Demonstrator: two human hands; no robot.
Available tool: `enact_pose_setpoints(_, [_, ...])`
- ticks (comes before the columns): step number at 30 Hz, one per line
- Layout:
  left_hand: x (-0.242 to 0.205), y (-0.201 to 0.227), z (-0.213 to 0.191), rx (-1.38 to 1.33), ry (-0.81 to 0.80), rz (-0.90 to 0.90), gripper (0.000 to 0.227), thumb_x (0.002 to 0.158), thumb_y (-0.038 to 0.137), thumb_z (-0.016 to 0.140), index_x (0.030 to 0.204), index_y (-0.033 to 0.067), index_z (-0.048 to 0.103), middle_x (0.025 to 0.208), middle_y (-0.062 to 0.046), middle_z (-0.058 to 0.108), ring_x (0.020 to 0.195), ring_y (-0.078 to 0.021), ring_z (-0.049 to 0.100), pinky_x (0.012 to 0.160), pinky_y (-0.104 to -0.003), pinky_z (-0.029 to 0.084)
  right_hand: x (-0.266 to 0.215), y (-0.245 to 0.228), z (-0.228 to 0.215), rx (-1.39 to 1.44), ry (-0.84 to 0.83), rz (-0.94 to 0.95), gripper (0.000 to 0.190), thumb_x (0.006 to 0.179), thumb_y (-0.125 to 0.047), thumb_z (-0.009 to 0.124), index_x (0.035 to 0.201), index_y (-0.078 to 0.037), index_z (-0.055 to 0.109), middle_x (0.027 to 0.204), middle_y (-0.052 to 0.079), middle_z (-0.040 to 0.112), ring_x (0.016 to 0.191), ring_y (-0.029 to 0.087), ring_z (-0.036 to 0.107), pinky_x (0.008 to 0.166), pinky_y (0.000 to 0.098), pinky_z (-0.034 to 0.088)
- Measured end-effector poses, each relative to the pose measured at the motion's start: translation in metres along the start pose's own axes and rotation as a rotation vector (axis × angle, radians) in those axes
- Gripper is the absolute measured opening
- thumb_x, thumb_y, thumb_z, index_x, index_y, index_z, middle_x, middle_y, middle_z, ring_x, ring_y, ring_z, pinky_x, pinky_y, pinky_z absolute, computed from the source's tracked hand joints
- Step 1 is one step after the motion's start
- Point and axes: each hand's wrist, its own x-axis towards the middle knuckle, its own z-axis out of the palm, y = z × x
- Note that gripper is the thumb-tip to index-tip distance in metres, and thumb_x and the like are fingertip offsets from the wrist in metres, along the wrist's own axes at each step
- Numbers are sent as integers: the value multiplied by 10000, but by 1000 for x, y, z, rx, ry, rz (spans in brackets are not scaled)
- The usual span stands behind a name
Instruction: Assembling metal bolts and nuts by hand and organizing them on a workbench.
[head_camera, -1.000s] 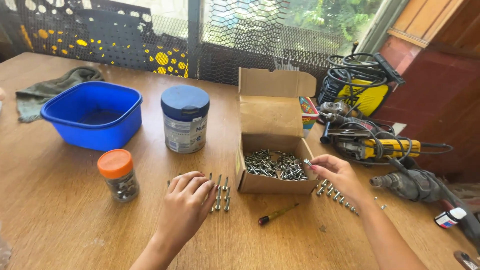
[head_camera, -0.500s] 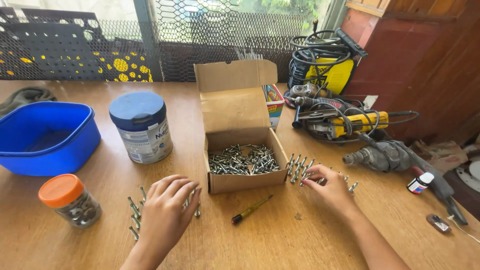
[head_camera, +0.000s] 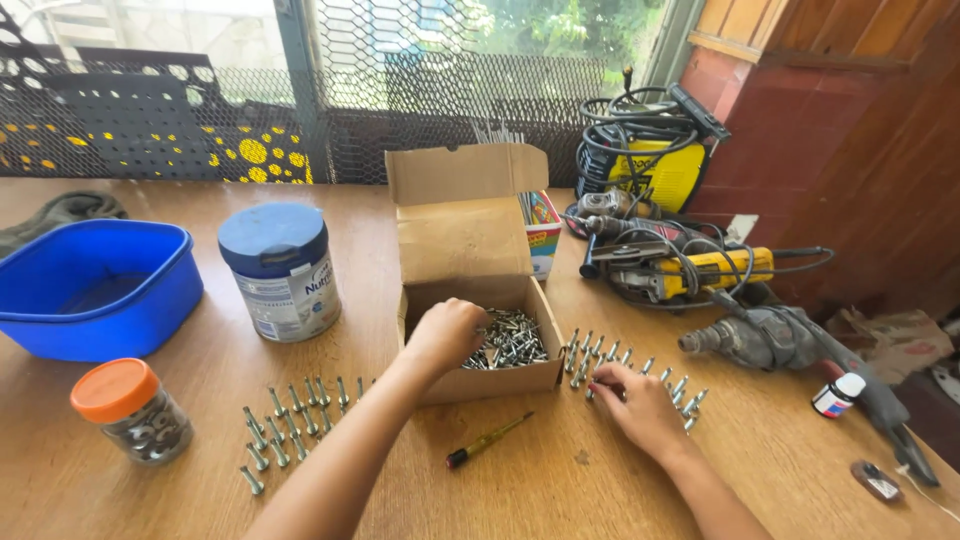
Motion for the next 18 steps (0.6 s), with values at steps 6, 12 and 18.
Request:
enact_pose_setpoints(6, [31,-6,41,-36,-39,-108,204,751,105,708,621,86,552,680,-126,648,684,-381,624,606,-482,517,0,0,-1,-43,13,3,328,901,-290,727,1207,-171,716,1059,12,836,915,133,824,881,287,681])
enact_pose_setpoints(12, [71,-15,79,33,-30,-98,111,806,-23,555,840,53,628,871,-178,672,818,-424,663,664,-532,558,-8,-16,-18,-34,173,1,371,909,-407,669,1213,-198,700,1031,-49,842,734,118,789,769,307,634])
enact_pose_setpoints(18, [96,-15,113,102,-127,-101,213,803,-83,554,886,77,669,944,-139,710,874,-368,695,681,-493,587,-18,-27,-24,-20,175,35,343,893,-417,675,1180,-234,711,979,-105,853,559,107,705,682,290,599])
